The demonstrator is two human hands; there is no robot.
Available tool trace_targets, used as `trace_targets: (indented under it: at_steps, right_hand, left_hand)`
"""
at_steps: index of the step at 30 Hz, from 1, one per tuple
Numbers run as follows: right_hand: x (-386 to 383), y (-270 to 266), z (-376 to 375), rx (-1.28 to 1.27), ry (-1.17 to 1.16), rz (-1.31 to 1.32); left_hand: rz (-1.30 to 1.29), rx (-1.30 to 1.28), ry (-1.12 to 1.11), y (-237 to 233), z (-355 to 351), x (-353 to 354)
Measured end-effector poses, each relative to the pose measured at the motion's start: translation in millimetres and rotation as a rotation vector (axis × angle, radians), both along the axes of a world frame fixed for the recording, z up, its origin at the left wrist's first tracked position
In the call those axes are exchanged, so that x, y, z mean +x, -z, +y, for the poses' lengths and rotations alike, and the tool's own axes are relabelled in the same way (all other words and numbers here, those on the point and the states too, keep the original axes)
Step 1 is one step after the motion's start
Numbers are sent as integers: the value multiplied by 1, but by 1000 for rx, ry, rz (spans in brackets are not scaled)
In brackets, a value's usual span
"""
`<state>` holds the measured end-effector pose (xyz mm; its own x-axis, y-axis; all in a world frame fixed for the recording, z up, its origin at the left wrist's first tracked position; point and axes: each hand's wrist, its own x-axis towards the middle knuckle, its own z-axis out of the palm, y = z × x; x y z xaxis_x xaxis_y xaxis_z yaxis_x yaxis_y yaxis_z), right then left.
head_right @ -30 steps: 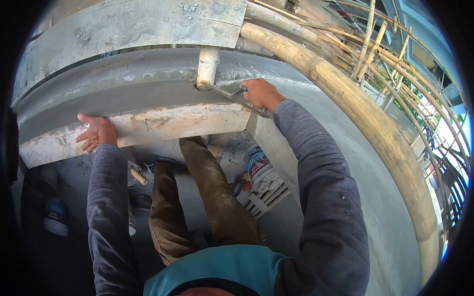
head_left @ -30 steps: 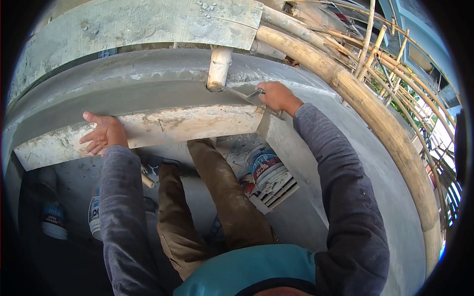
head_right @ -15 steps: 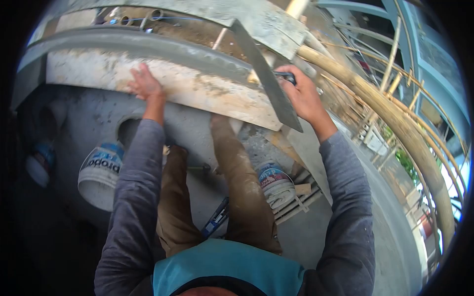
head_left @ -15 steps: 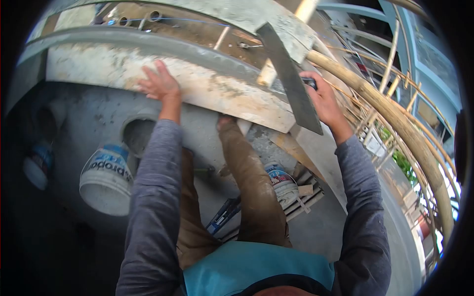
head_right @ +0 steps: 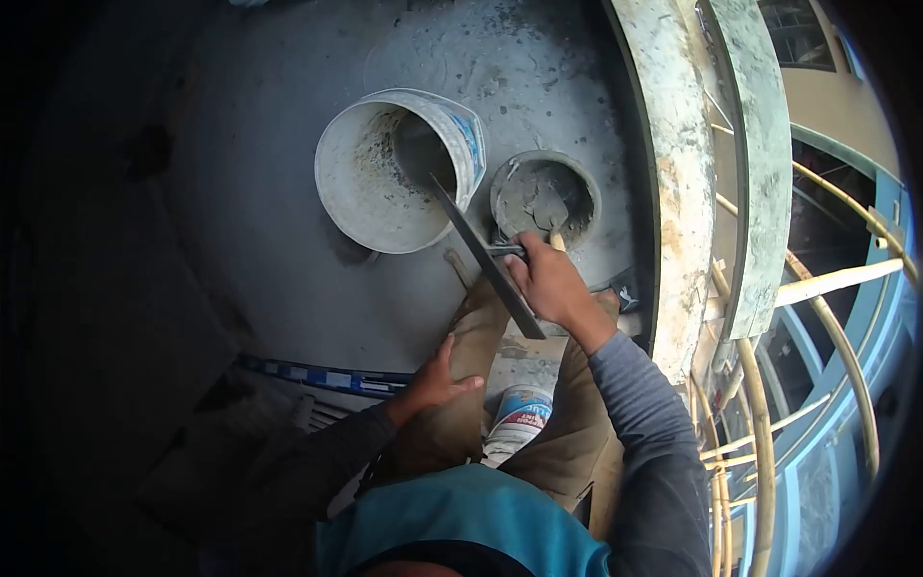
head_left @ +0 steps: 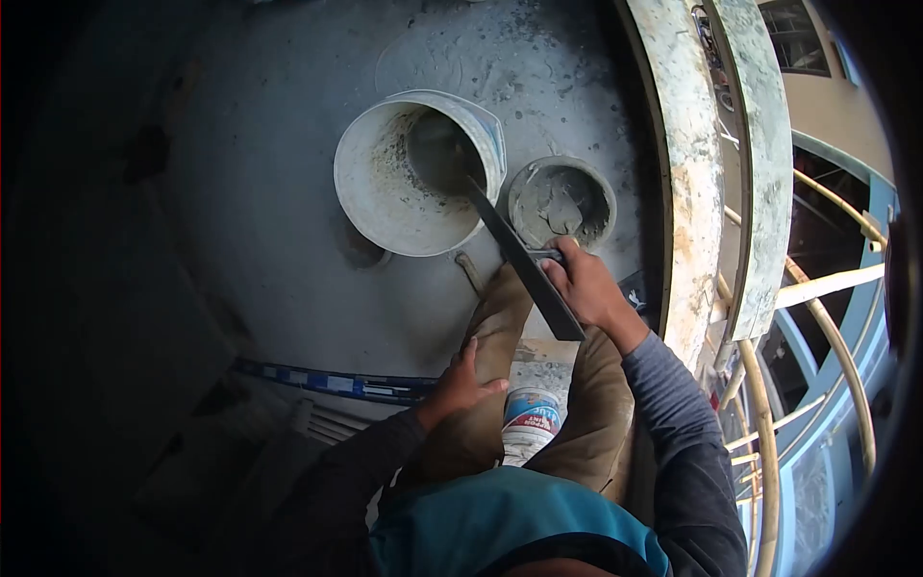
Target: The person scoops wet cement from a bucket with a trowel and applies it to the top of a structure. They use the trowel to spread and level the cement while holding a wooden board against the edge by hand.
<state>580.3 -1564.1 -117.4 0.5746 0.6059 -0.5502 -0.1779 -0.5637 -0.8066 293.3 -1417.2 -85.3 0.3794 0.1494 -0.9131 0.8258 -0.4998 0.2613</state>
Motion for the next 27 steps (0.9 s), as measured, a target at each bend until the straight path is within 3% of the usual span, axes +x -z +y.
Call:
trace_targets:
  at_steps: [2, 4, 6, 8, 10, 12, 17, 23, 27]
  right_hand:
    - [5, 0, 24, -54, -120, -39]
    - [17, -13, 40, 72, -75, 87]
    - [4, -4, 18, 118, -3, 113]
    - [-12, 8, -20, 138, 253, 27]
    - [-13, 12, -45, -14, 260, 146]
    - [-26, 57, -75, -406, 83, 131]
    - [-25, 179, -49, -589, -240, 41]
    - [-31, 286, -18, -619, -227, 10]
    - [-36, 284, -28, -525, -244, 20]
  left_hand:
    - [75, 39, 40, 3, -1, 11]
    - [137, 67, 75, 12, 0, 20]
    - [87, 122, 13, 22, 0, 17]
    - [54, 144, -45, 29, -4, 9]
    - [28, 169, -44, 35, -13, -5]
    - [-8, 167, -44, 40, -17, -11]
    - [-83, 181, 22, 36, -8, -9]
    - [-69, 116, 13, 40, 4, -17]
    - [-113, 153, 95, 41, 5, -19]
